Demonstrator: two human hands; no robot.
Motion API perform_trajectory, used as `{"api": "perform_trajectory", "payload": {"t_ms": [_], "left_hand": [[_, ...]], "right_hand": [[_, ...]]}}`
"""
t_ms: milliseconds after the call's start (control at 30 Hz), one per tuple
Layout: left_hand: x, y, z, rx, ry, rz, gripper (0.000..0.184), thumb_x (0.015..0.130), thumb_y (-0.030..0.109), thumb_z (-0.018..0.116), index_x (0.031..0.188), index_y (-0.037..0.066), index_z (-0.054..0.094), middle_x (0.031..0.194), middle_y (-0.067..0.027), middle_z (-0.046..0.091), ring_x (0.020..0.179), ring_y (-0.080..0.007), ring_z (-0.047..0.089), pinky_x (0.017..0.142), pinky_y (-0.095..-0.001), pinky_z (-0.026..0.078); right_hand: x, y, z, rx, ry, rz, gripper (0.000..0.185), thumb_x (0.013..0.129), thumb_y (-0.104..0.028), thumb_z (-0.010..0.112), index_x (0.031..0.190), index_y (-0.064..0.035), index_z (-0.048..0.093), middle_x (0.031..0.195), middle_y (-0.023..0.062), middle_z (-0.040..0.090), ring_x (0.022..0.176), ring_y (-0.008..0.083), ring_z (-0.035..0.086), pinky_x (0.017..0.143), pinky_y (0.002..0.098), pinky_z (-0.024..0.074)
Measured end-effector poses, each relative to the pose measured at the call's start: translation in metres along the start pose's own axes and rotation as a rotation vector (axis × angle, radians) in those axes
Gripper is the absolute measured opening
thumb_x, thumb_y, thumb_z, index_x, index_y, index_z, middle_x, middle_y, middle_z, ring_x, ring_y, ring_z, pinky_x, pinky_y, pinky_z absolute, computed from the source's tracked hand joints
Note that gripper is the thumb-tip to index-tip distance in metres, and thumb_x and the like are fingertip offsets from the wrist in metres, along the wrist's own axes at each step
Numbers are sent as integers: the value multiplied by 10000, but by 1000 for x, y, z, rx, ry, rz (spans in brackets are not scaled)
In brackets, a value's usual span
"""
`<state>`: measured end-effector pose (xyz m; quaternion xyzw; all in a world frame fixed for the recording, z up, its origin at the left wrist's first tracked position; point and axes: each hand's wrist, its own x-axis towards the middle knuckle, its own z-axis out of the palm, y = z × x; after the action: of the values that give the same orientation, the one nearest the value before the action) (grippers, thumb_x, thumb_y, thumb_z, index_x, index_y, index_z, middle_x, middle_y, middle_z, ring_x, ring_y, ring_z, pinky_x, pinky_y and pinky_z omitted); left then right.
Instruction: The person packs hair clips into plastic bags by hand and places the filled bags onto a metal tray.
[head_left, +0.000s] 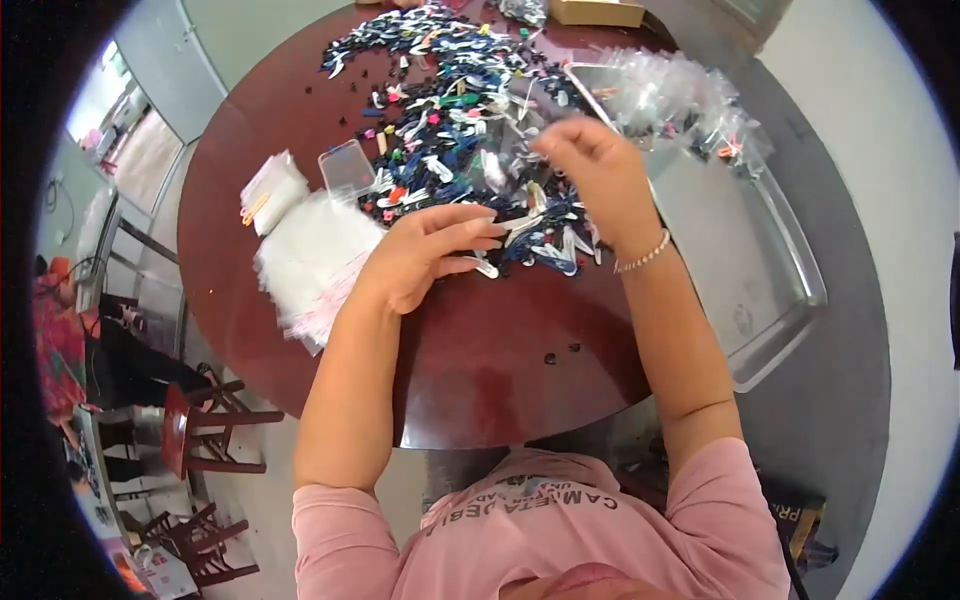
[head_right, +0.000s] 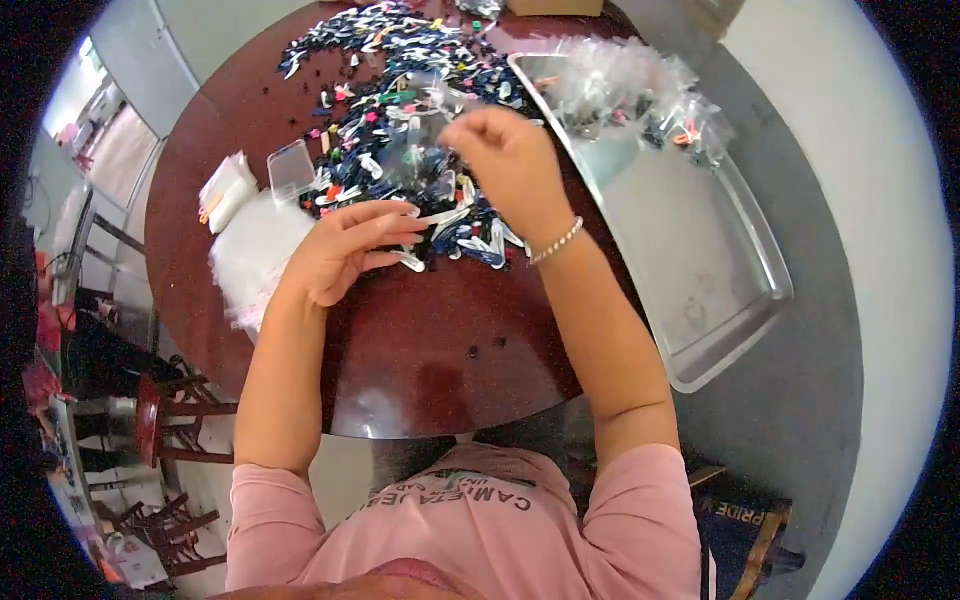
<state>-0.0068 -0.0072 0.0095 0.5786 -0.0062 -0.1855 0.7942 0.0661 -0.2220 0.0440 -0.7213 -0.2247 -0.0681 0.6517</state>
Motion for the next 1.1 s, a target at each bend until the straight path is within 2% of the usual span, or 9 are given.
{"api": "perform_trajectory", "payload": {"t_ms": [300, 500, 567, 600, 667, 767, 900, 967, 1100], "left_hand": [[-3, -3, 8, 129, 30, 39, 320, 921, 212, 623, 1188, 35, 607, 1075, -115, 680, 946, -159, 652, 810, -270, 519], [-7, 0, 16, 191, 9, 39, 353, 904, 236, 649, 1185, 27, 607, 1053, -109, 687, 920, -158, 660, 792, -257, 510], [-7, 2, 18, 205, 7, 21, 340, 901, 228, 651, 1173, 28, 613, 1044, -102, 690, 900, -151, 661, 785, -248, 499], [-6, 1, 18, 207, 8, 24, 340, 901, 228, 651, 1173, 28, 613, 1044, -102, 690, 900, -151, 661, 785, -248, 499], [-5, 0, 16, 228, 18, 21, 330, 901, 224, 651, 1166, 31, 616, 1035, -101, 693, 902, -150, 660, 780, -248, 496], [-4, -2, 13, 227, 41, 23, 314, 903, 208, 647, 1162, 32, 617, 1027, -99, 695, 905, -155, 660, 784, -253, 498], [-4, 1, 19, 192, 55, 36, 324, 894, 166, 662, 1168, -2, 620, 1021, -101, 692, 940, -127, 634, 818, -254, 474], [-11, 5, 26, 149, 21, 233, 268, 889, 107, 659, 1134, -1, 642, 1006, -88, 694, 945, -132, 634, 831, -262, 479], [-32, 14, 42, 77, -127, 563, 209, 871, 20, 647, 1075, -22, 661, 1021, -105, 669, 954, -165, 633, 851, -292, 494]], "right_hand": [[85, 2, -154, -280, 347, -21, 193, 888, -154, 628, 968, 8, 693, 883, 48, 691, 805, 87, 606, 726, 220, 477], [88, 65, -254, -756, 543, 144, 218, 837, -191, 684, 971, -24, 724, 817, 45, 677, 712, 99, 605, 566, 232, 488], [91, 94, -280, -773, 575, 243, 270, 804, -260, 677, 946, -38, 736, 901, 102, 722, 887, 192, 670, 820, 314, 492], [93, 115, -296, -771, 575, 240, 270, 804, -260, 677, 946, -38, 736, 901, 102, 722, 887, 192, 670, 820, 314, 492], [97, 149, -321, -749, 597, 201, 301, 836, -162, 680, 1074, 23, 679, 884, 79, 686, 671, 113, 607, 501, 256, 496], [92, 154, -312, -436, 771, 187, 363, 853, -117, 649, 1171, 55, 614, 1024, 128, 678, 677, 141, 625, 519, 269, 517], [94, 124, -296, -572, 798, 129, 394, 865, -84, 625, 1228, 58, 566, 1159, 158, 639, 803, 165, 647, 666, 277, 541], [92, 81, -248, -568, 853, -132, 377, 843, -94, 626, 1199, 24, 598, 1163, 144, 650, 1048, 216, 624, 912, 317, 477], [93, 29, -177, -375, 696, -252, 348, 871, -67, 596, 1208, 18, 586, 1150, 120, 654, 1021, 185, 624, 891, 295, 480]]}}
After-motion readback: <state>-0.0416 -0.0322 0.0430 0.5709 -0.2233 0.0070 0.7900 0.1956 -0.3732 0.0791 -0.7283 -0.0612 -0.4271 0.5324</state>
